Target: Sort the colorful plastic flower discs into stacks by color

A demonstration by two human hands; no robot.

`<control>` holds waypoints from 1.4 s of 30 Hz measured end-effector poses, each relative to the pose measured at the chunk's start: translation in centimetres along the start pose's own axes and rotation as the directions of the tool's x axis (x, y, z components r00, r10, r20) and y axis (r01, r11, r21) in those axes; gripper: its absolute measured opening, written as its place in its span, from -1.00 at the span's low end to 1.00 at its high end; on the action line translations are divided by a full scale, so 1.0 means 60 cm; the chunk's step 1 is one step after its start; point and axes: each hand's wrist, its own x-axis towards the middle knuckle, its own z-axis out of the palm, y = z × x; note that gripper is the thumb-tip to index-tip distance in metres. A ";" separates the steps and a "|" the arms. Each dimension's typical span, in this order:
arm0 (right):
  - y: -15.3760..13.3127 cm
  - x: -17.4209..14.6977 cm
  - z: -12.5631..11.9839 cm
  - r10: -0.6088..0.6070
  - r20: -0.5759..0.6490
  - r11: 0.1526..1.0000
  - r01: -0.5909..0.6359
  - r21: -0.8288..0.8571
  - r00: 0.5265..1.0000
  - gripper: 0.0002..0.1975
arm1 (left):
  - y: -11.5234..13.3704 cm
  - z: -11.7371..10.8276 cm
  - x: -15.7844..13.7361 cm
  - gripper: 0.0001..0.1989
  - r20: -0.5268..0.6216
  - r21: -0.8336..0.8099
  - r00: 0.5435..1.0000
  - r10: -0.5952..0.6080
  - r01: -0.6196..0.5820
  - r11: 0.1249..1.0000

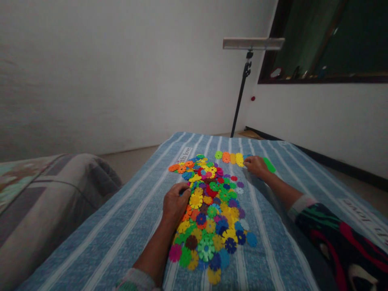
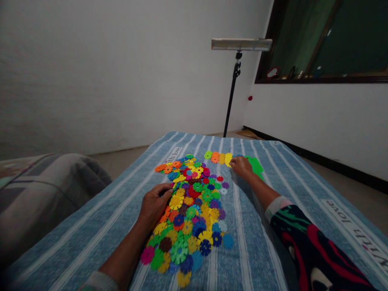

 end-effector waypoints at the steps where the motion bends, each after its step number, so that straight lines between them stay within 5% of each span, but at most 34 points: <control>1: -0.008 -0.015 0.001 -0.025 0.019 0.999 0.025 0.035 0.999 -0.74 | 0.001 0.000 0.000 -0.82 0.001 0.005 1.000 0.001 -0.001 1.000; 8: -0.060 -0.139 0.026 -0.207 0.087 0.955 0.181 0.237 0.975 -0.77 | 0.000 0.003 0.002 -0.82 0.013 0.027 1.000 -0.001 0.001 1.000; 15: -0.089 -0.212 0.028 -0.282 0.277 0.896 0.149 0.418 0.919 -0.79 | -0.004 0.008 0.003 -0.84 -0.010 0.039 1.000 0.012 -0.012 0.999; 23: -0.091 -0.234 0.011 -0.287 0.366 0.914 0.138 0.382 0.886 -0.86 | -0.004 0.008 0.003 -0.85 -0.014 0.045 1.000 0.023 -0.023 0.999; 34: -0.119 -0.252 0.001 -0.391 0.342 0.859 0.206 0.468 0.854 -0.89 | -0.004 0.009 0.002 -0.84 0.001 0.036 1.000 0.028 -0.028 0.999; 42: -0.210 -0.243 0.014 -0.399 0.293 0.907 0.327 0.266 0.869 -0.87 | -0.001 0.008 0.000 -0.86 -0.003 0.027 0.999 0.044 -0.043 0.999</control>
